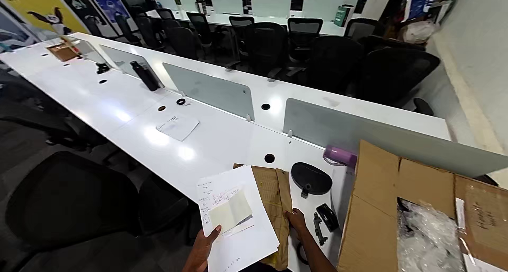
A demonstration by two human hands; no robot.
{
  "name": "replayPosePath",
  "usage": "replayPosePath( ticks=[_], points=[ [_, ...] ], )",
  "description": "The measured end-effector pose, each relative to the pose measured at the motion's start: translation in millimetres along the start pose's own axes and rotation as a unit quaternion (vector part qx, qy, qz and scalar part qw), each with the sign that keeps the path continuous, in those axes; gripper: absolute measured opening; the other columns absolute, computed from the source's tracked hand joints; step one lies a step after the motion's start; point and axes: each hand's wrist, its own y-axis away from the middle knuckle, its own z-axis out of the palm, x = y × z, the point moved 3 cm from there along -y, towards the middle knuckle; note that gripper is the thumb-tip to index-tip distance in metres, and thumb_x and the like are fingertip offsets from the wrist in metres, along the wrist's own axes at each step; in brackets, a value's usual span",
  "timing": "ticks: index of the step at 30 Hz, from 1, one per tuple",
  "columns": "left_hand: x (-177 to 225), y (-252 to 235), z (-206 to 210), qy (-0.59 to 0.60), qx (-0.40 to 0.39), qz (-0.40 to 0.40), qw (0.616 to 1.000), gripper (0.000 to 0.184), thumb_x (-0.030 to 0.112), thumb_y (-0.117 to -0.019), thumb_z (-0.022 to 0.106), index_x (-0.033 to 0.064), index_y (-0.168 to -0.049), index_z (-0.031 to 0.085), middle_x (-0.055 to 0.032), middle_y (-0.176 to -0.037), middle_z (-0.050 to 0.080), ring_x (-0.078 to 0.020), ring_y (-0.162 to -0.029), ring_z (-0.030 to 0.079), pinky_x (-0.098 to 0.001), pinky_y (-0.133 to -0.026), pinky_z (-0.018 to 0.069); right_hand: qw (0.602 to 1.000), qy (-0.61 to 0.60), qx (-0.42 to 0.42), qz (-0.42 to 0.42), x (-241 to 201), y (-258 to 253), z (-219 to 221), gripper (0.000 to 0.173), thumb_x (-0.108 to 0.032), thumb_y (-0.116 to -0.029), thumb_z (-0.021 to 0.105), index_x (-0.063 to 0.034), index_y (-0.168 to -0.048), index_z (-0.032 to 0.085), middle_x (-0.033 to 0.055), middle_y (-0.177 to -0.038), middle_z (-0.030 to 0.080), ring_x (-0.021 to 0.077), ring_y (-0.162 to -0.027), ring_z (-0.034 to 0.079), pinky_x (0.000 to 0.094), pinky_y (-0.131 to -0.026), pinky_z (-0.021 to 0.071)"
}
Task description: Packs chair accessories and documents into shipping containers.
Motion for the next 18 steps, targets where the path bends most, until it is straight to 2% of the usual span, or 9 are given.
replayPosePath(
  ticks=[2,4,6,8,10,13,16,18],
  points=[
    [-2,-5,13,-0.012,-0.014,-0.011,1.0,0.042,0.004,-0.1006,0.06,-0.0036,-0.139,0.046,-0.0167,-0.114,0.07,-0.0198,-0.096,0.073,-0.0365,-0.083,0.0627,0.998,0.048,0.022,-0.024,-9,8,-7,0.071,-0.021,-0.0909,0.077,0.0071,-0.148,0.044,0.0323,-0.141,0.054,0.0424,-0.13,0.055,0.0549,-0.108,0.0449],
    [-4,-9,26,-0.024,-0.03,-0.016,0.999,0.044,0.004,-0.1001,0.061,-0.0035,-0.141,0.044,-0.0169,-0.117,0.068,-0.019,-0.098,0.072,-0.0357,-0.084,0.0618,0.996,0.064,0.037,-0.051,-22,18,-12,0.072,-0.021,-0.0913,0.076,0.0066,-0.149,0.043,0.0332,-0.142,0.053,0.0438,-0.131,0.054,0.0553,-0.109,0.0448],
    [-7,-15,40,-0.034,-0.047,-0.015,0.998,0.045,0.004,-0.0995,0.062,-0.0038,-0.14,0.044,-0.0168,-0.117,0.068,-0.0182,-0.098,0.071,-0.0349,-0.084,0.0615,0.995,0.052,0.029,-0.082,-37,33,-16,0.066,-0.02,-0.0944,0.072,0.0064,-0.148,0.045,0.0334,-0.141,0.053,0.044,-0.13,0.054,0.055,-0.109,0.0445],
    [-11,-19,57,-0.042,-0.064,-0.022,0.997,0.048,0.006,-0.0994,0.063,-0.0033,-0.142,0.042,-0.0175,-0.119,0.066,-0.0181,-0.1,0.07,-0.0347,-0.085,0.0605,0.993,0.031,0.003,-0.114,-50,47,-23,0.053,-0.017,-0.1004,0.065,0.0069,-0.145,0.049,0.032,-0.142,0.053,0.0418,-0.13,0.054,0.053,-0.109,0.0437],
    [-14,-20,75,-0.047,-0.081,-0.033,0.995,0.054,0.007,-0.0995,0.063,-0.0017,-0.147,0.038,-0.019,-0.124,0.064,-0.0195,-0.104,0.069,-0.0359,-0.087,0.0603,0.991,-0.007,-0.01,-0.137,-58,58,-32,0.04,-0.015,-0.1062,0.054,0.007,-0.14,0.055,0.0289,-0.135,0.058,0.0364,-0.121,0.06,0.049,-0.104,0.0477],
    [-17,-19,104,-0.061,-0.116,-0.042,0.991,0.06,0.009,-0.0991,0.065,0.0,-0.15,0.035,-0.0197,-0.129,0.062,-0.0217,-0.108,0.068,-0.0383,-0.09,0.0596,0.985,-0.066,-0.021,-0.161,-69,75,-55,0.038,-0.013,-0.1103,0.042,0.0078,-0.138,0.056,0.028,-0.135,0.058,0.0324,-0.116,0.062,0.0448,-0.101,0.0499],
    [-16,-14,137,-0.063,-0.15,-0.052,0.985,0.054,0.008,-0.0999,0.063,-0.0003,-0.147,0.038,-0.0183,-0.124,0.065,-0.0206,-0.104,0.07,-0.0373,-0.087,0.0607,0.977,-0.06,0.002,-0.205,-78,95,-86,0.037,-0.013,-0.11,0.04,0.0058,-0.136,0.059,0.0242,-0.135,0.062,0.0276,-0.122,0.062,0.041,-0.106,0.0485],
    [-14,-9,159,-0.065,-0.178,-0.06,0.98,0.051,0.008,-0.1014,0.061,-0.0001,-0.146,0.039,-0.017,-0.121,0.066,-0.0193,-0.102,0.071,-0.036,-0.086,0.0613,0.969,-0.022,0.047,-0.242,-84,108,-108,0.034,-0.012,-0.1083,0.045,0.0035,-0.132,0.064,0.0208,-0.128,0.067,0.0244,-0.118,0.064,0.0399,-0.105,0.0486]
  ],
)
